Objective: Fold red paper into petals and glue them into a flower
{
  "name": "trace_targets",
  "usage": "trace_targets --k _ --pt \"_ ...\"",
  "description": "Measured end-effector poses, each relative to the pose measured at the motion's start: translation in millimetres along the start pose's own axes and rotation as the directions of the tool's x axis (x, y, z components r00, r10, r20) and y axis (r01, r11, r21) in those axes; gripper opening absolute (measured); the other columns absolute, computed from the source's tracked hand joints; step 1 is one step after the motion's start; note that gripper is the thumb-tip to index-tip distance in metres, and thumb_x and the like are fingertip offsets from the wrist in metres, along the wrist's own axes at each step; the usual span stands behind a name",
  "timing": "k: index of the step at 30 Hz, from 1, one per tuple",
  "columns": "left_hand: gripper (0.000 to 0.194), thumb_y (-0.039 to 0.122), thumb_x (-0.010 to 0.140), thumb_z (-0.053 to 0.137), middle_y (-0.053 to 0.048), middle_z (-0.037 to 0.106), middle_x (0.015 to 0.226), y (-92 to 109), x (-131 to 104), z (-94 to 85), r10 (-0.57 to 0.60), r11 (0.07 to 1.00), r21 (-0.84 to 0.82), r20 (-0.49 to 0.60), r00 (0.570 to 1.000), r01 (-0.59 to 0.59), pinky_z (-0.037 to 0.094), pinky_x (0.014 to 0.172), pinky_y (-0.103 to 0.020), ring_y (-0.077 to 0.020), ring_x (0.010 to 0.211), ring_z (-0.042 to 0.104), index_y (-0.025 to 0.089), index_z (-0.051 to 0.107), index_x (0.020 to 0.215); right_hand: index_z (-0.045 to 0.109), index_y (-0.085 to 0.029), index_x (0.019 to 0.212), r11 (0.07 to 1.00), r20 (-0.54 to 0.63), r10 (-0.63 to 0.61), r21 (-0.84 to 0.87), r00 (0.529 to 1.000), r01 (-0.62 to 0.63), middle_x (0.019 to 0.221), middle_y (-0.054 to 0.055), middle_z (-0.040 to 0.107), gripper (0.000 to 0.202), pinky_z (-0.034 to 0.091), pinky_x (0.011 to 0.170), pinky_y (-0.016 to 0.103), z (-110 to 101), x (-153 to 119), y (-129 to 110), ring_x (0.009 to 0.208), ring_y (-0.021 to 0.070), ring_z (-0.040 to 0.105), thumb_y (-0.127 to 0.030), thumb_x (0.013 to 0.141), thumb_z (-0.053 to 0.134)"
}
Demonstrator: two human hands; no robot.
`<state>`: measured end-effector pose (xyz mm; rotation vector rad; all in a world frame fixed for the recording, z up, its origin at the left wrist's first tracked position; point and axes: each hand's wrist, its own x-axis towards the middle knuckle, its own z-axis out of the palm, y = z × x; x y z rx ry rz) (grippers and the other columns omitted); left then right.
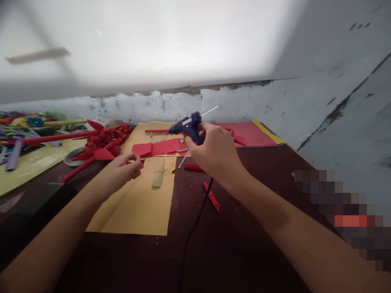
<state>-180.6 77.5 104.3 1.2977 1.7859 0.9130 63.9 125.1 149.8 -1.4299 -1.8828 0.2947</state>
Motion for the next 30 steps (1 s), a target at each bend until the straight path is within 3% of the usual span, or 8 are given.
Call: trace_targets --k 4,8,11,15,20,25,27,30 --pt "0.026 0.040 0.076 0.074 0.001 0.055 0.061 2 -13 8.8 0.158 0.953 0.264 -0.024 0.987 -0.146 0.029 0.059 -0.029 -0.0182 0.060 0.049 0.022 0.057 0.067 0.069 -0.023 0.083 0.948 0.034 0.116 0.294 0.993 -0.121 0.077 0.005 0.068 0.017 0.043 0.064 0.036 -10 0 16 0.070 0.0228 0.061 -0.039 0.088 0.071" --pt "0.044 0.050 0.075 0.075 -0.002 0.050 0.054 -2 -23 29.5 0.201 0.882 0.440 -0.025 0.979 -0.170 0.019 0.059 -0.032 -0.0200 0.056 0.042 0.024 0.051 0.050 0.055 -0.024 0.074 0.766 0.122 0.249 0.582 0.961 -0.273 0.071 0.002 0.059 0.021 0.047 0.057 0.031 -9 -4 34 0.061 0.0163 0.056 -0.033 0.092 0.061" --pt "0.042 0.046 0.074 0.074 -0.002 0.047 0.053 -5 -26 42.7 0.208 0.845 0.511 -0.042 0.977 -0.158 0.015 0.061 -0.032 -0.0199 0.055 0.037 0.024 0.049 0.048 0.055 -0.023 0.073 0.660 0.241 0.306 0.643 0.921 -0.388 0.070 0.003 0.059 0.023 0.045 0.049 0.028 -8 -13 41 0.054 0.0145 0.054 -0.033 0.092 0.060" --pt "0.041 0.041 0.072 0.072 -0.001 0.041 0.051 -4 -28 46.8 0.204 0.809 0.570 -0.042 0.978 -0.144 0.014 0.062 -0.033 -0.0187 0.052 0.031 0.025 0.044 0.046 0.054 -0.023 0.071 0.572 0.362 0.345 0.651 0.866 -0.500 0.063 0.001 0.057 0.029 0.037 0.040 0.024 -10 -29 43 0.047 0.0121 0.047 -0.040 0.093 0.065" --pt "0.045 0.037 0.070 0.073 -0.001 0.038 0.048 -5 -33 43.2 0.187 0.793 0.592 -0.016 0.982 -0.141 0.013 0.061 -0.034 -0.0182 0.050 0.028 0.025 0.039 0.042 0.053 -0.022 0.065 0.528 0.430 0.343 0.647 0.835 -0.550 0.060 -0.001 0.056 0.035 0.035 0.038 0.023 -17 -48 41 0.044 0.0102 0.046 -0.041 0.091 0.068" --pt "0.046 0.044 0.074 0.074 -0.002 0.044 0.049 -3 -34 41.5 0.157 0.818 0.559 0.007 0.988 -0.134 0.014 0.059 -0.034 -0.0197 0.052 0.034 0.025 0.042 0.046 0.050 -0.023 0.065 0.501 0.440 0.305 0.680 0.845 -0.535 0.056 -0.003 0.051 0.037 0.034 0.039 0.024 -13 -59 46 0.043 0.0105 0.045 -0.041 0.091 0.069" --pt "0.037 0.046 0.076 0.074 -0.003 0.052 0.055 1 -33 42.3 0.146 0.855 0.502 0.006 0.989 -0.129 0.019 0.059 -0.034 -0.0216 0.057 0.041 0.025 0.050 0.057 0.054 -0.023 0.070 0.528 0.424 0.283 0.680 0.860 -0.509 0.055 -0.004 0.051 0.033 0.034 0.039 0.025 -11 -63 51 0.042 0.0118 0.045 -0.042 0.092 0.070" --pt "0.015 0.037 0.084 0.062 -0.001 0.062 0.066 4 -33 45.9 0.094 0.953 0.282 0.071 0.993 -0.110 0.029 0.059 -0.032 -0.0219 0.062 0.050 0.025 0.055 0.080 0.064 -0.024 0.082 0.648 0.349 0.256 0.630 0.902 -0.428 0.053 -0.004 0.055 0.027 0.038 0.043 0.028 -11 -70 57 0.044 0.0150 0.049 -0.047 0.095 0.069"
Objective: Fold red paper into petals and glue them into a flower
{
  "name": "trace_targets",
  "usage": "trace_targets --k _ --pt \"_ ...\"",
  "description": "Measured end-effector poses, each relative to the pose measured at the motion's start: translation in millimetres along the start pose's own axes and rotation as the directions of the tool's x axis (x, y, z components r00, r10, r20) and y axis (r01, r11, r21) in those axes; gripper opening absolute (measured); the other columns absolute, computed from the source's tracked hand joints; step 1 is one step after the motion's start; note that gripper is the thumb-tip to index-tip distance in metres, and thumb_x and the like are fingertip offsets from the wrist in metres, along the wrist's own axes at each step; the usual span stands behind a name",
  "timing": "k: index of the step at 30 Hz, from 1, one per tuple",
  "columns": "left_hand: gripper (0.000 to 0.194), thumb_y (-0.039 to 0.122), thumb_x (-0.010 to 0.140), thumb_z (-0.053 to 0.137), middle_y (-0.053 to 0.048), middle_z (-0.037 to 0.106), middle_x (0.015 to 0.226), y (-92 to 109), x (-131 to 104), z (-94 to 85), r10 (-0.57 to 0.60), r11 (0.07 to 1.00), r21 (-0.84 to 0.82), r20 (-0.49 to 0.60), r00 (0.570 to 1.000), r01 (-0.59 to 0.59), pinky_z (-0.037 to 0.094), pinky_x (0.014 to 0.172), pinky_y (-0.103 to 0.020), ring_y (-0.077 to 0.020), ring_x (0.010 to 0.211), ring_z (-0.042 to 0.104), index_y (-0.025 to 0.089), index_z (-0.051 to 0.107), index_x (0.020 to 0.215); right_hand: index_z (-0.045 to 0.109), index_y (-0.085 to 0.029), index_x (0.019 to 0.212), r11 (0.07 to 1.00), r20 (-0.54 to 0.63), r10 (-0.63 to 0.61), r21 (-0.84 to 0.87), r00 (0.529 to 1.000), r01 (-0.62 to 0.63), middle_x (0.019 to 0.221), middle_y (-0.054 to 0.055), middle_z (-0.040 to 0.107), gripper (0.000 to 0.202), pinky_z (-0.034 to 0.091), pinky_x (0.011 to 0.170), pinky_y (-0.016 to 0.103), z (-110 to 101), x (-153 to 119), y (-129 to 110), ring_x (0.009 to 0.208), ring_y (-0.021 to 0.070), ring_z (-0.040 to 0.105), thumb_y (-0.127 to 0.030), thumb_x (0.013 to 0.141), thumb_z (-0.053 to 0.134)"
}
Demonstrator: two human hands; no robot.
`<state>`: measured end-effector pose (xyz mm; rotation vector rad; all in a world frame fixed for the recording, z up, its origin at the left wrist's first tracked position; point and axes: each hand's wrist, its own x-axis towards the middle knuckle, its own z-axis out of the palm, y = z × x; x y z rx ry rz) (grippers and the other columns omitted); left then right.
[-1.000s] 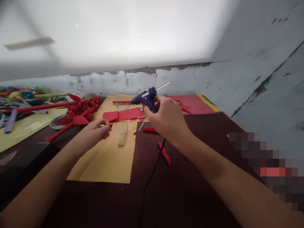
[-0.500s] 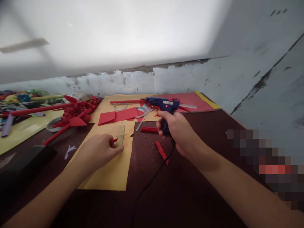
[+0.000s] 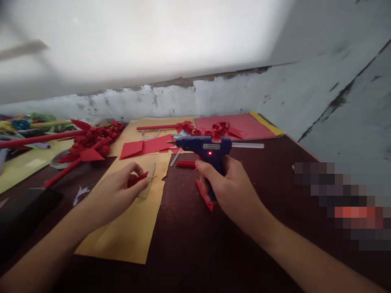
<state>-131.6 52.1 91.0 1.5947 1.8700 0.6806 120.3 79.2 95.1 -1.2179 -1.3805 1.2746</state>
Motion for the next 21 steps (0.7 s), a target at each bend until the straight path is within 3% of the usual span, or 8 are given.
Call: trace_targets --k 2,4,7,12,16,21 --pt "0.004 0.027 0.086 0.049 0.001 0.064 0.070 2 0 3.1 0.005 0.982 -0.186 0.090 0.996 0.012 0.034 0.059 -0.031 -0.0197 0.062 0.052 0.025 0.052 0.088 0.069 -0.023 0.087 0.996 -0.039 -0.052 -0.076 0.998 0.049 0.053 -0.003 0.056 0.028 0.041 0.047 0.031 -2 -3 2 0.047 0.0164 0.051 -0.050 0.096 0.069" --pt "0.007 0.023 0.085 0.044 0.001 0.065 0.073 3 0 6.3 0.032 0.948 -0.318 0.147 0.989 0.017 0.036 0.058 -0.029 -0.0172 0.062 0.052 0.025 0.049 0.089 0.072 -0.023 0.086 0.994 -0.066 -0.070 -0.086 0.995 0.064 0.054 -0.002 0.055 0.030 0.041 0.050 0.032 -3 -6 2 0.050 0.0171 0.050 -0.051 0.095 0.069" --pt "0.009 0.022 0.084 0.047 0.002 0.063 0.076 4 1 9.0 0.057 0.899 -0.438 0.150 0.987 0.014 0.035 0.056 -0.027 -0.0143 0.061 0.051 0.023 0.050 0.093 0.073 -0.024 0.084 0.997 -0.067 -0.072 -0.043 0.995 0.069 0.057 -0.002 0.054 0.026 0.039 0.050 0.032 -4 -8 1 0.053 0.0176 0.049 -0.049 0.093 0.071" --pt "0.011 0.023 0.089 0.058 0.004 0.060 0.074 4 0 10.5 0.099 0.871 -0.492 0.158 0.982 -0.009 0.037 0.060 -0.027 -0.0131 0.064 0.051 0.021 0.059 0.099 0.070 -0.025 0.083 0.997 -0.059 -0.060 -0.048 0.996 0.057 0.059 -0.003 0.052 0.027 0.038 0.051 0.031 -2 -9 5 0.055 0.0170 0.049 -0.050 0.092 0.073" --pt "0.010 0.028 0.096 0.063 0.003 0.064 0.079 6 -8 18.8 0.186 0.855 -0.513 0.171 0.968 -0.074 0.043 0.069 -0.029 -0.0153 0.074 0.059 0.023 0.064 0.105 0.061 -0.024 0.069 0.990 -0.060 -0.017 -0.142 0.998 0.008 0.057 -0.002 0.055 0.038 0.040 0.053 0.031 6 -11 8 0.054 0.0160 0.050 -0.053 0.090 0.075" --pt "0.008 0.028 0.098 0.065 0.001 0.069 0.084 18 -22 30.1 0.224 0.832 -0.547 0.184 0.957 -0.090 0.046 0.069 -0.030 -0.0169 0.078 0.063 0.024 0.067 0.104 0.066 -0.023 0.078 0.987 -0.032 0.049 -0.152 0.998 -0.053 0.055 -0.004 0.056 0.032 0.038 0.049 0.027 16 -16 10 0.051 0.0143 0.049 -0.052 0.082 0.081"
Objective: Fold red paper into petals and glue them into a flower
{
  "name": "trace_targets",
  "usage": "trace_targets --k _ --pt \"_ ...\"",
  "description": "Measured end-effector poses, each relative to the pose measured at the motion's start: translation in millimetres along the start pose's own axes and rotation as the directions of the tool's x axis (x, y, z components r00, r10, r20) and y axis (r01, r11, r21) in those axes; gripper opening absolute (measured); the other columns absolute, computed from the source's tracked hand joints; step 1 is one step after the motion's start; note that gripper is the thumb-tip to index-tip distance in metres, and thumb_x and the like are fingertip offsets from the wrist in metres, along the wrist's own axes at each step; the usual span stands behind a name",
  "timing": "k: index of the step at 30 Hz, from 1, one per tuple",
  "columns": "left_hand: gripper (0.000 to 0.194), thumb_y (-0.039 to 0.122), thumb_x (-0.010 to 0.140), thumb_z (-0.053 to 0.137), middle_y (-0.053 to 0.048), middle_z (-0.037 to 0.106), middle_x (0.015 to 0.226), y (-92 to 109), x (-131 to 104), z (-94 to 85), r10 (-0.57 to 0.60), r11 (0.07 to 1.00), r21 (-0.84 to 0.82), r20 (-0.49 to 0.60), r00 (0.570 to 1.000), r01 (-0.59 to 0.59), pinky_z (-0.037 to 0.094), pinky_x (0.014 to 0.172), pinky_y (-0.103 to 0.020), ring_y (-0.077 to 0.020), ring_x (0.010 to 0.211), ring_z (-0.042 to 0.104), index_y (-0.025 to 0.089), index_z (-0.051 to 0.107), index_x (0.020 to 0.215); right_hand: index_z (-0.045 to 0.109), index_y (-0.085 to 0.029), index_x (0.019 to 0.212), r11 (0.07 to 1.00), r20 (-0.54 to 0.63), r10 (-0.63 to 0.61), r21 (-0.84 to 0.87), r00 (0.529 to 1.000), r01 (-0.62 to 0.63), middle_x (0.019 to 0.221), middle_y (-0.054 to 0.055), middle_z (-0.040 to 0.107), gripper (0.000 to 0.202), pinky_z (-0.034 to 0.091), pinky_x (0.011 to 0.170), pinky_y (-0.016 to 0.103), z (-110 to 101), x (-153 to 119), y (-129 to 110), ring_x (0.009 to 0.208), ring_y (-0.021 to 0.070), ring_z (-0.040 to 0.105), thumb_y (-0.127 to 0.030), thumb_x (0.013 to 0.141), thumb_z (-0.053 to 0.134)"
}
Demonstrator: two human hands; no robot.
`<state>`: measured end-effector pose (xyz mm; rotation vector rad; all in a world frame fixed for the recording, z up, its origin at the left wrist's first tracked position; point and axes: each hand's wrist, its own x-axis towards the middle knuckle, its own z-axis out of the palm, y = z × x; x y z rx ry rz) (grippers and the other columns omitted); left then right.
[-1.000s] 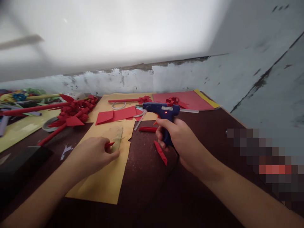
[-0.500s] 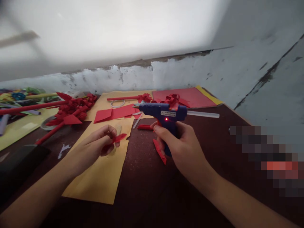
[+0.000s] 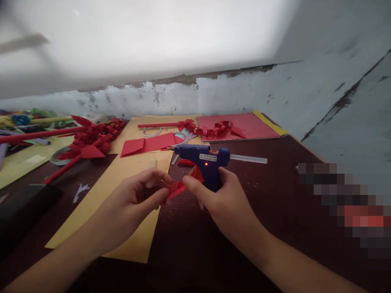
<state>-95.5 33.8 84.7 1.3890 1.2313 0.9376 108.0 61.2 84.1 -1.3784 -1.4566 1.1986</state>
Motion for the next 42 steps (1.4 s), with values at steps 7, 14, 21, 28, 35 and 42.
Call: trace_targets --k 7,14,21,28,35,42 --pt "0.015 0.032 0.094 0.071 -0.002 0.072 0.087 3 -3 2.2 -0.023 0.999 -0.045 0.009 1.000 0.023 0.048 0.069 -0.029 -0.0185 0.080 0.065 0.022 0.070 0.105 0.070 -0.022 0.083 0.998 -0.044 -0.022 -0.068 0.999 0.019 0.059 -0.003 0.061 0.026 0.041 0.047 0.027 4 -1 1 0.051 0.0151 0.051 -0.043 0.077 0.083" --pt "0.029 0.042 0.095 0.066 0.000 0.067 0.066 6 -1 -3.3 -0.085 0.987 0.133 -0.006 0.996 0.085 0.041 0.056 -0.024 -0.0134 0.061 0.057 0.019 0.073 0.080 0.069 -0.023 0.085 0.999 -0.101 -0.044 -0.005 0.994 0.044 0.059 -0.004 0.059 0.029 0.040 0.048 0.026 -1 1 1 0.053 0.0147 0.051 -0.049 0.082 0.081" --pt "0.033 0.043 0.092 0.067 0.001 0.063 0.061 3 2 -12.3 0.009 0.942 0.330 -0.205 0.979 0.060 0.037 0.053 -0.024 -0.0128 0.057 0.055 0.020 0.070 0.069 0.075 -0.025 0.086 0.992 -0.214 -0.124 0.005 0.969 0.129 0.068 -0.001 0.063 0.031 0.043 0.057 0.030 -12 -6 -6 0.061 0.0171 0.055 -0.055 0.084 0.079" --pt "0.031 0.042 0.087 0.071 0.000 0.068 0.058 4 2 -22.2 0.067 0.938 0.341 -0.344 0.937 0.058 0.041 0.049 -0.024 -0.0137 0.052 0.059 0.020 0.073 0.066 0.072 -0.025 0.077 0.994 0.052 -0.109 0.030 0.993 0.107 0.063 -0.001 0.059 0.037 0.039 0.054 0.029 -13 -13 1 0.060 0.0170 0.052 -0.059 0.092 0.073" --pt "0.028 0.041 0.087 0.072 0.000 0.069 0.057 3 2 -26.1 0.053 0.969 0.243 -0.374 0.926 0.043 0.047 0.050 -0.023 -0.0144 0.053 0.064 0.020 0.074 0.068 0.066 -0.024 0.086 0.983 0.127 -0.145 -0.093 0.981 0.157 0.067 -0.003 0.055 0.041 0.040 0.055 0.029 -7 -17 5 0.062 0.0161 0.049 -0.063 0.097 0.064" --pt "0.027 0.041 0.085 0.073 0.000 0.068 0.058 4 1 -24.0 0.038 0.973 0.225 -0.378 0.925 0.052 0.049 0.049 -0.021 -0.0138 0.052 0.065 0.020 0.073 0.068 0.061 -0.024 0.082 0.974 0.146 -0.186 -0.103 0.972 0.202 0.061 -0.004 0.053 0.039 0.038 0.057 0.031 -2 -16 8 0.058 0.0149 0.048 -0.058 0.102 0.061"
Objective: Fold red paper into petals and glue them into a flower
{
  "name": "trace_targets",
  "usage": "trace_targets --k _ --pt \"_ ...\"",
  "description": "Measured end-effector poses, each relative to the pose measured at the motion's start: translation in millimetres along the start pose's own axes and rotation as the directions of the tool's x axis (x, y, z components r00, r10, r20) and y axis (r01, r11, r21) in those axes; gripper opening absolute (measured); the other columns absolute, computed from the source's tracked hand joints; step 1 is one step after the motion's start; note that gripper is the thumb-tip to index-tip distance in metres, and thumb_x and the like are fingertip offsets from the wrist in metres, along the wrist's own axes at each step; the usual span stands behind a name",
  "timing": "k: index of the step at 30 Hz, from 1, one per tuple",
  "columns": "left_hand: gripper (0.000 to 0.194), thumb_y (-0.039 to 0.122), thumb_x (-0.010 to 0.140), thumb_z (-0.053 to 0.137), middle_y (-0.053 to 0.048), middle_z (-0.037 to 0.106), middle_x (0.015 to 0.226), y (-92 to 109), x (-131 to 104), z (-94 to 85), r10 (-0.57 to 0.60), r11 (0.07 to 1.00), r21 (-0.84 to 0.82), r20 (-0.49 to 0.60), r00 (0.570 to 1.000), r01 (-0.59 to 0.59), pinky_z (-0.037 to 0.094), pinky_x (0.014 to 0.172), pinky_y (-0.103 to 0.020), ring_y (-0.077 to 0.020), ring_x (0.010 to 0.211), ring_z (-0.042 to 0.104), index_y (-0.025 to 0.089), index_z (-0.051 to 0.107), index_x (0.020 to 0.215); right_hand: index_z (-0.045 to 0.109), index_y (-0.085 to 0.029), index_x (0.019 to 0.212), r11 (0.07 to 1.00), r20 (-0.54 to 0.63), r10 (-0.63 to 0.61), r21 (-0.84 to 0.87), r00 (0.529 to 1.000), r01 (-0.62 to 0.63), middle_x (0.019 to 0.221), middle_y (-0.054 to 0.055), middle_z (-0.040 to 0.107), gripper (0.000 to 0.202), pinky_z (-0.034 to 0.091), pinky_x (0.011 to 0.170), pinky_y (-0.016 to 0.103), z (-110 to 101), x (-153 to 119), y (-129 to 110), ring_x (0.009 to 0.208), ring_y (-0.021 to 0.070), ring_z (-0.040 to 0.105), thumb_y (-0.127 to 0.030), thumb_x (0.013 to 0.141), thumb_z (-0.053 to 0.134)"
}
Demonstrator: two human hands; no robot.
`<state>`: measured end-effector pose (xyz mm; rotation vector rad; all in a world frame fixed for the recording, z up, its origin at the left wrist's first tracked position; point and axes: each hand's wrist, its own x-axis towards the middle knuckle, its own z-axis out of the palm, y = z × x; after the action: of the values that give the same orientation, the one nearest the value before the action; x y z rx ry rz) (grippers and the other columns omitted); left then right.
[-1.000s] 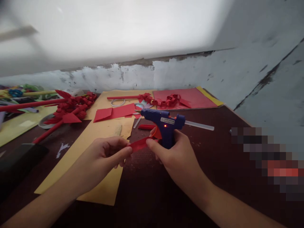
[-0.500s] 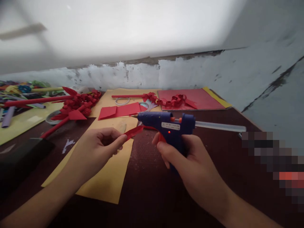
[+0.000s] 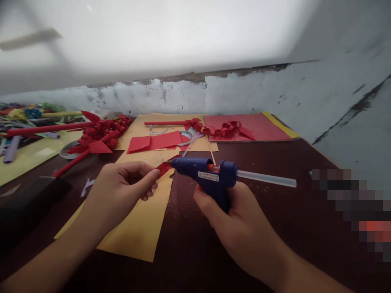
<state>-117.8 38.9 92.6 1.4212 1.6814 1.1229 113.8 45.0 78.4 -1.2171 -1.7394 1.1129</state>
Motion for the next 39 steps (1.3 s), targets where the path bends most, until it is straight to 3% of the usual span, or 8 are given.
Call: trace_targets --k 9,13,39 --pt "0.027 0.037 0.086 0.071 0.001 0.067 0.055 2.5 -0.5 -0.9 0.025 0.999 0.025 0.011 1.000 -0.025 0.046 0.048 -0.022 -0.0134 0.049 0.062 0.020 0.071 0.064 0.061 -0.024 0.079 1.000 0.036 -0.004 -0.007 0.999 0.005 0.060 -0.005 0.054 0.035 0.035 0.053 0.031 0.2 -0.6 -3.8 0.055 0.0143 0.047 -0.050 0.103 0.060" --pt "0.028 0.037 0.087 0.071 0.000 0.067 0.055 2.9 -2.0 -1.6 0.031 0.999 0.038 0.008 0.999 -0.031 0.044 0.048 -0.022 -0.0132 0.049 0.060 0.020 0.072 0.065 0.057 -0.025 0.068 0.999 0.038 -0.010 -0.030 0.999 0.011 0.058 -0.004 0.053 0.043 0.035 0.052 0.032 0.1 -0.6 -7.7 0.054 0.0151 0.046 -0.051 0.103 0.059" --pt "0.027 0.036 0.086 0.071 0.001 0.065 0.053 5.2 -2.9 -1.7 0.072 0.996 0.053 0.007 0.997 -0.072 0.040 0.046 -0.022 -0.0124 0.048 0.056 0.020 0.072 0.064 0.054 -0.024 0.065 0.999 0.058 0.039 -0.011 0.998 -0.038 0.057 -0.002 0.052 0.048 0.035 0.052 0.032 1.0 2.5 -5.2 0.055 0.0164 0.047 -0.055 0.101 0.058"
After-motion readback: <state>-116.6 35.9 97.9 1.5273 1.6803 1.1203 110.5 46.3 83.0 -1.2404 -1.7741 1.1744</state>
